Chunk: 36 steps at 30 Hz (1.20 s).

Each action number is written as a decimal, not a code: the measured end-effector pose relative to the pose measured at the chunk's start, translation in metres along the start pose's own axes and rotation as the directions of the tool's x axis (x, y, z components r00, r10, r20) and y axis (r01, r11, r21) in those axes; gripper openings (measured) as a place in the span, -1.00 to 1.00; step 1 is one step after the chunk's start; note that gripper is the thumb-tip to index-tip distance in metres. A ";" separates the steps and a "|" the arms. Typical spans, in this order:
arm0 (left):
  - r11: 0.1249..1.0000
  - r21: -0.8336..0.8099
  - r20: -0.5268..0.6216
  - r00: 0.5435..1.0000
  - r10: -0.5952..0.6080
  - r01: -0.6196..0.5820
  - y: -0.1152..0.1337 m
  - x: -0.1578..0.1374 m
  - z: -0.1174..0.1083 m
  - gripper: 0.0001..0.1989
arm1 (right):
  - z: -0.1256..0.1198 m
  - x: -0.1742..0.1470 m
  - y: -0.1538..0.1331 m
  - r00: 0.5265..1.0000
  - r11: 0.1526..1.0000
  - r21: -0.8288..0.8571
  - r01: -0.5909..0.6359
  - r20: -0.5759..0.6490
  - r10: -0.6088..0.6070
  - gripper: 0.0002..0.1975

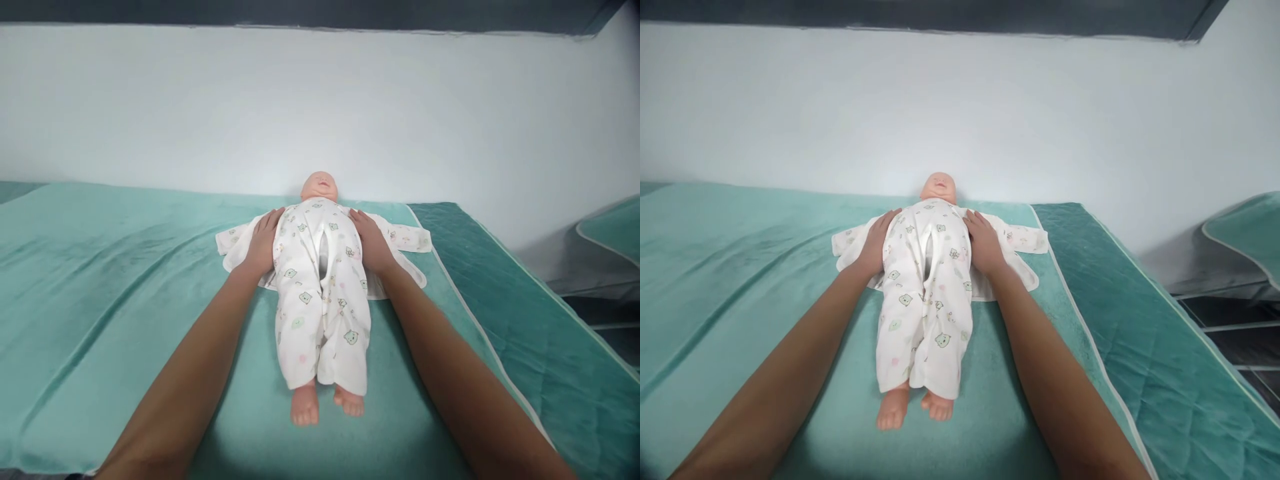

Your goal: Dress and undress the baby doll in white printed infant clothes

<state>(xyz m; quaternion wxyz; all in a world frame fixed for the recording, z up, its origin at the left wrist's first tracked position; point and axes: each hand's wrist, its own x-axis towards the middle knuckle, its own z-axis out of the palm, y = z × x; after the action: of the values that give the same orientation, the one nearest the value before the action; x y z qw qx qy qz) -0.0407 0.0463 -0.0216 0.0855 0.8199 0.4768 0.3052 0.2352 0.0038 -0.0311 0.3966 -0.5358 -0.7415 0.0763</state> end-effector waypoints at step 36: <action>0.181 -0.815 0.445 0.793 -0.416 0.551 0.061 -0.017 -0.005 -0.84 | -0.021 -0.019 -0.062 0.856 0.650 0.585 -0.484 0.165 0.490 -0.69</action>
<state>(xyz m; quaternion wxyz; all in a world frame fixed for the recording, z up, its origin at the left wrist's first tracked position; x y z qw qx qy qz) -0.0052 -0.0009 0.0016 0.6473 0.4484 0.4488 0.4224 0.2054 -0.0446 0.0070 0.5148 -0.5586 -0.5037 0.4114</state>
